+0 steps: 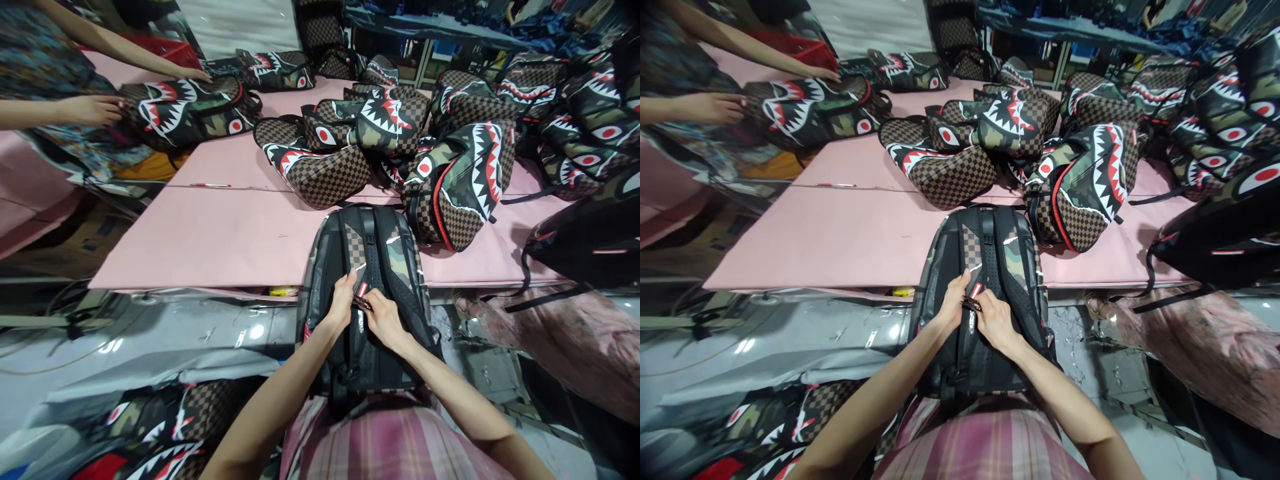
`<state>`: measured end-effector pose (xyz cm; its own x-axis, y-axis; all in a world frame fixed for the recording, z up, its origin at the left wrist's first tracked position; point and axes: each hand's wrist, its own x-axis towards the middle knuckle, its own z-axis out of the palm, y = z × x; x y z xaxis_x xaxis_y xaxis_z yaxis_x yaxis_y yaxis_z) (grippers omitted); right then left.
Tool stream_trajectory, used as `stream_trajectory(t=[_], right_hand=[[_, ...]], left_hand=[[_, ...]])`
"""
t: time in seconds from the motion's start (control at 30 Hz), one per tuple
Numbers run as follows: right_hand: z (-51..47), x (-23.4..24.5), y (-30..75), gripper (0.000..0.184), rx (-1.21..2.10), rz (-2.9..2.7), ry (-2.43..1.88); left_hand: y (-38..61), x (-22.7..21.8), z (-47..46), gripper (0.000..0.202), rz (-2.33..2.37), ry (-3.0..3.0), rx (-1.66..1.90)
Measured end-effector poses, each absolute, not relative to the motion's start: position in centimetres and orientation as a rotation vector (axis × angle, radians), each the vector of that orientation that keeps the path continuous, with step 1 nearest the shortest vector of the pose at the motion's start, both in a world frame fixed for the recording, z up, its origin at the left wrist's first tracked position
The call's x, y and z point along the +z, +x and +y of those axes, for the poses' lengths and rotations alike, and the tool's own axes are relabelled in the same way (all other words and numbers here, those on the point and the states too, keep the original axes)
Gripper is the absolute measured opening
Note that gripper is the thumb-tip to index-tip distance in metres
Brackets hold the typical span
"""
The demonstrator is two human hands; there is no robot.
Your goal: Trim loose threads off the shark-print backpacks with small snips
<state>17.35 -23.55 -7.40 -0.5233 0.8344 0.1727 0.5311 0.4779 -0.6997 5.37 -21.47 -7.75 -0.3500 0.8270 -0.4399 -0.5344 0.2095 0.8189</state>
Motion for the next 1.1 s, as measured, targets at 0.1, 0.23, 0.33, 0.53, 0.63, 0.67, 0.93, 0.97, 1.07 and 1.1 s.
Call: stream_trajectory(t=[0.1, 0.23, 0.33, 0.53, 0.63, 0.67, 0.93, 0.97, 1.07, 1.1], right_hand=[[-25.6, -6.2, 17.6, 0.01, 1.03, -2.308, -0.913], [-26.4, -5.8, 18.2, 0.012, 1.061, -2.166, -0.985], [-24.8, -6.4, 18.1, 0.013, 0.874, -2.086, -1.148], [-22.9, -7.0, 16.2, 0.022, 0.576, -2.425, -1.207], [-23.1, -7.1, 15.6, 0.021, 0.438, -2.545, -1.272], [-23.2, -7.1, 15.8, 0.021, 0.432, -2.557, -1.284], [-22.1, -5.5, 28.2, 0.024, 0.634, -1.838, -1.606], [-21.6, -5.4, 30.6, 0.031, 0.587, -1.746, -1.722], [-20.6, -5.2, 36.9, 0.038, 0.357, -1.807, -2.054], [-20.6, -5.2, 38.5, 0.036, 0.282, -1.836, -2.161]], left_hand=[[5.2, -7.9, -21.4, 0.049, 1.268, 0.264, 1.398], [5.0, -8.2, -21.3, 0.054, 1.227, 0.265, 1.36], [5.0, -8.3, -21.4, 0.054, 1.265, 0.291, 1.379], [5.0, -8.8, -22.0, 0.051, 1.221, 0.199, 1.437], [5.0, -9.0, -22.1, 0.048, 1.106, 0.19, 1.437], [5.0, -8.9, -22.0, 0.048, 1.101, 0.187, 1.438], [4.4, -8.5, -21.9, 0.048, 1.071, 0.156, 1.323], [4.4, -8.4, -22.0, 0.047, 1.063, 0.152, 1.311], [4.5, -7.9, -22.2, 0.047, 1.068, 0.14, 1.259], [4.5, -7.7, -22.3, 0.047, 1.086, 0.138, 1.234]])
